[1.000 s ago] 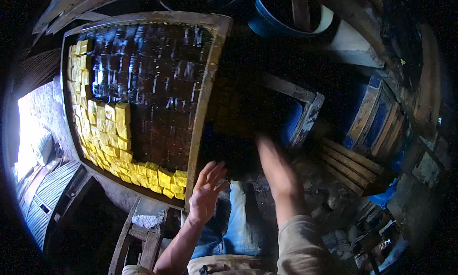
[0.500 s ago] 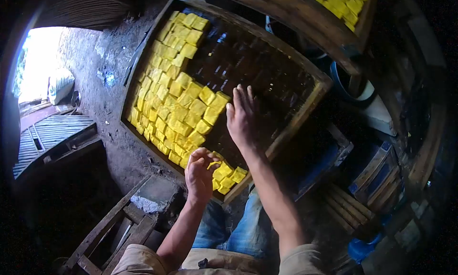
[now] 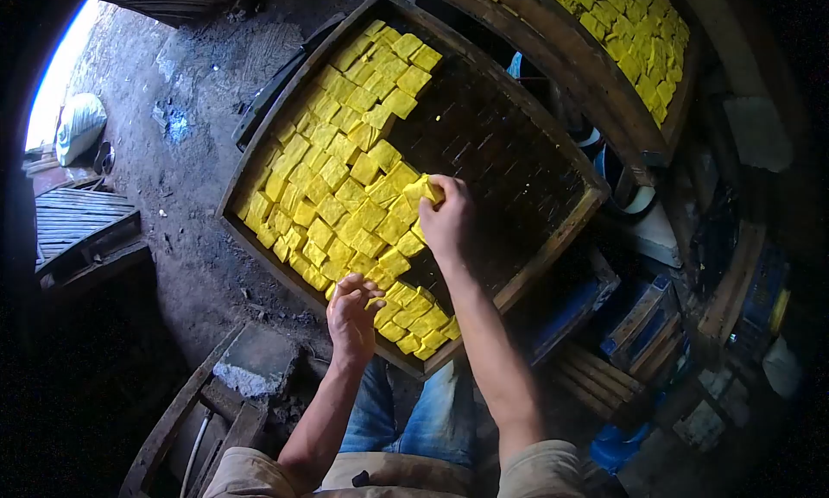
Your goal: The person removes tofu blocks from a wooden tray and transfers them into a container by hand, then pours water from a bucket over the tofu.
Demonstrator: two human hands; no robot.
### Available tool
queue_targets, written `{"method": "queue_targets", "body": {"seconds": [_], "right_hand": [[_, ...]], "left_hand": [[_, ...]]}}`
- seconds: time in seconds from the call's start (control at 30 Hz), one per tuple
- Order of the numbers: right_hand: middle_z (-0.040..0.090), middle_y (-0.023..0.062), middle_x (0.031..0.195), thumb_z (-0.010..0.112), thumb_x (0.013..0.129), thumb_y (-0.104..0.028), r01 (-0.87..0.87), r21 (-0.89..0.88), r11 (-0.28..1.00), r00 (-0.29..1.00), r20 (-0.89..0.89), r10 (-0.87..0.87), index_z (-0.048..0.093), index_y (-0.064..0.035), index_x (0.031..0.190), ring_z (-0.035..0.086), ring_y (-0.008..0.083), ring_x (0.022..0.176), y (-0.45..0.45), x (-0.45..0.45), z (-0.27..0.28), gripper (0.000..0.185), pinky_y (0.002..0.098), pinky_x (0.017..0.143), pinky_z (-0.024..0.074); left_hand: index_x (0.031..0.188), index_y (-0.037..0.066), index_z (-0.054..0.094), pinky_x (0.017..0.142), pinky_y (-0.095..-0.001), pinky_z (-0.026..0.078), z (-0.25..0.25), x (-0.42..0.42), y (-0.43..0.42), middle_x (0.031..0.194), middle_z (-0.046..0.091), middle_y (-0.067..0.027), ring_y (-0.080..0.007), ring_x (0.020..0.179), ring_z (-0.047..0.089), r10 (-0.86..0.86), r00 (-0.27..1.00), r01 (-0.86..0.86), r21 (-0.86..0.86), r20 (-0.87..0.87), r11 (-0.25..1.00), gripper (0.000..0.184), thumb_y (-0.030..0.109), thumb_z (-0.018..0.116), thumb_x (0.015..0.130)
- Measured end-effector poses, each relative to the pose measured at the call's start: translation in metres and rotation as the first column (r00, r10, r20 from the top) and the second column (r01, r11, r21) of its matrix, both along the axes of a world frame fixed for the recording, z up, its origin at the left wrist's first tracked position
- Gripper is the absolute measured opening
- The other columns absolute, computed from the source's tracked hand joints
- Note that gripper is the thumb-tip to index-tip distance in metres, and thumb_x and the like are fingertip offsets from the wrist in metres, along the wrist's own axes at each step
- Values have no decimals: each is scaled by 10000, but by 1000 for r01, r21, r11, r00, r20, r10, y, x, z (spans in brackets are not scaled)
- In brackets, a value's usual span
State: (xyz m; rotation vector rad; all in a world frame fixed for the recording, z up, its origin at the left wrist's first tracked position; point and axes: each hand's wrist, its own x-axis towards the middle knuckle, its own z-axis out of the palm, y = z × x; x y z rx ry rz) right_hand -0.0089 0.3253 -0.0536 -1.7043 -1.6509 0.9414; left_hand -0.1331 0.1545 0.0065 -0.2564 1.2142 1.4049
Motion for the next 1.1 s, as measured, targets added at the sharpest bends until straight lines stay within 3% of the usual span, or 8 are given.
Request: {"method": "queue_targets", "body": {"seconds": [0.17,0.33,0.43,0.57,0.67,0.9,0.97,1.1], "right_hand": [[459,228,1386,557,877,-196,-142,113,984,816,576,52,526,-19,1285,442,386,1267,-23,-28,-16,446,502,1036,359],[615,79,968,644,728,-12,45,-44,998,988,-144,-51,517,-5,1037,612,185,877,-13,-32,10,334,320,836,508],[616,104,1058,609,756,-51,1,-179,984,963,-267,-49,590,-15,1178,609,184,961,9,-27,5,424,317,859,497],[423,246,1414,558,858,-237,-77,-133,988,795,590,142,568,0,1267,429,442,1270,22,-62,11,474,433,1091,339],[256,383,1477,487,897,-225,-249,-105,963,857,439,270,405,117,1348,336,470,1357,8,-64,-20,571,477,1123,301],[557,145,972,666,671,-154,-138,-4,990,990,-7,138,467,-42,1077,580,273,898,22,-50,-5,466,413,783,487],[566,114,1010,640,682,-136,-93,-312,946,897,-438,-56,495,-26,1141,557,180,957,37,-44,3,493,308,851,479],[581,191,1141,622,753,-229,-140,-154,978,988,40,147,486,14,1338,567,335,1059,62,-62,-24,648,411,963,450]], "left_hand": [[1120,52,552,794,-332,504,3,-22,6,989,604,-89,-206,895,613,16,1000,-16,8,3,1000,271,129,539,861],[1119,52,553,787,-332,509,-2,-41,5,987,599,-91,-210,886,609,45,999,-46,34,27,998,275,108,531,851],[1121,53,555,784,-332,512,-5,-52,3,985,601,-92,-213,888,610,67,998,-68,38,16,997,279,107,534,848],[1121,58,561,791,-333,510,-12,-56,9,980,604,-90,-216,892,613,86,996,-88,70,32,994,283,99,532,843],[1132,60,556,796,-334,508,-13,-62,15,989,601,-87,-216,896,611,88,995,-91,77,36,993,296,94,528,840],[1148,79,539,809,-351,484,-31,-71,38,999,589,-76,-209,905,597,107,985,-120,88,137,989,310,110,516,840],[1154,87,536,815,-358,477,-33,-76,44,996,588,-73,-209,910,594,106,986,-120,108,127,987,318,123,518,839],[1161,86,529,812,-359,480,-32,-77,55,1008,591,-74,-211,920,591,97,988,-111,120,121,987,334,140,527,832]]}}
